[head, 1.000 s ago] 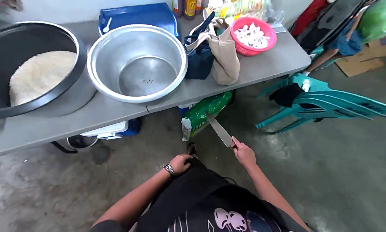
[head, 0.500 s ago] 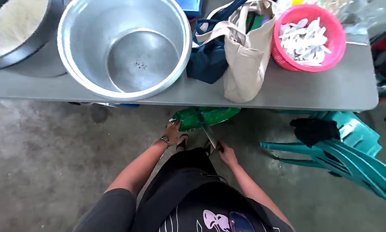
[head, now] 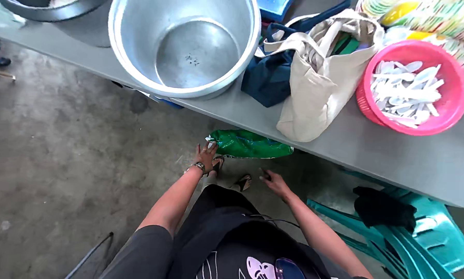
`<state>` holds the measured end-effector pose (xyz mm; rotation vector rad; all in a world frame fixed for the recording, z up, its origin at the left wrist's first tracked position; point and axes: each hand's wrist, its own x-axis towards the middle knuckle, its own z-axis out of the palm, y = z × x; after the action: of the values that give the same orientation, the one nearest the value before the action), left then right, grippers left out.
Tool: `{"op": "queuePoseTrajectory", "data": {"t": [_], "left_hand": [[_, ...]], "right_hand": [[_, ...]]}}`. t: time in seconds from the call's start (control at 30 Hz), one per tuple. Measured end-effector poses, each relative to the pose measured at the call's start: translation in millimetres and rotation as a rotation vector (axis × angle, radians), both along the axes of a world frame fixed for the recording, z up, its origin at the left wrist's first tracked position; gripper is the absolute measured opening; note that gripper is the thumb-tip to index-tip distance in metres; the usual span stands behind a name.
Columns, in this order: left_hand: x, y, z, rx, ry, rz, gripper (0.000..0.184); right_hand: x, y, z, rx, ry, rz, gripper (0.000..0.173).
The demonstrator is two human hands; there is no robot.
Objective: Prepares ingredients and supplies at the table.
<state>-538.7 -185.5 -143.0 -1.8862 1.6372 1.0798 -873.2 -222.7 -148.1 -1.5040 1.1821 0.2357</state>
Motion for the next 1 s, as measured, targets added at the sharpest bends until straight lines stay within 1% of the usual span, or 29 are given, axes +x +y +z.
{"op": "queuePoseTrajectory", "data": {"t": [0.13,0.2,0.27,0.33,0.4,0.43,0.47,0.53,0.6,0.63,0.77,0.8,0.9,1.0], "left_hand": [[-8,4,-5,0.052,-0.021,-0.035,0.091],[-9,8,-3,0.046,-0.019,-0.032,0.092],[-9,13,-3,-0.015,0.011,0.052,0.087],[-6,20,-6,-0.118,0.047,0.175,0.072],[-2,23,-10,-0.23,0.074,0.33,0.056],[-1,22,-11,-0.254,0.106,0.432,0.055],[0,20,-12,-0.25,0.154,0.55,0.061],[-1,13,-16,-0.243,0.317,0.83,0.075],[-2,4,-27,-0.209,0.424,1.025,0.074],[-1,2,-32,-0.201,0.443,1.069,0.072],[6,1,-43,-0.189,0.489,1.097,0.067],[8,1,-45,-0.197,0.51,1.107,0.066],[10,0,-39,-0.199,0.549,1.114,0.067],[12,0,-42,-0.195,0.605,1.147,0.068]], "right_hand": [[62,-36,18,-0.052,-0.096,0.242,0.054],[85,-36,28,-0.071,-0.167,0.279,0.054],[81,-28,34,-0.093,-0.204,0.251,0.054],[56,-21,41,-0.128,-0.16,0.234,0.053],[21,-17,47,-0.154,-0.028,0.259,0.053],[4,-13,50,-0.154,0.054,0.274,0.053],[-11,-8,52,-0.155,0.127,0.285,0.055],[-34,4,54,-0.178,0.213,0.304,0.058],[-46,18,51,-0.218,0.236,0.331,0.059],[-46,25,47,-0.229,0.246,0.342,0.059],[-31,42,31,-0.184,0.33,0.33,0.057],[-27,45,28,-0.201,0.331,0.319,0.056],[-17,54,18,-0.247,0.356,0.299,0.056],[7,56,14,-0.21,0.397,0.278,0.057]]}}
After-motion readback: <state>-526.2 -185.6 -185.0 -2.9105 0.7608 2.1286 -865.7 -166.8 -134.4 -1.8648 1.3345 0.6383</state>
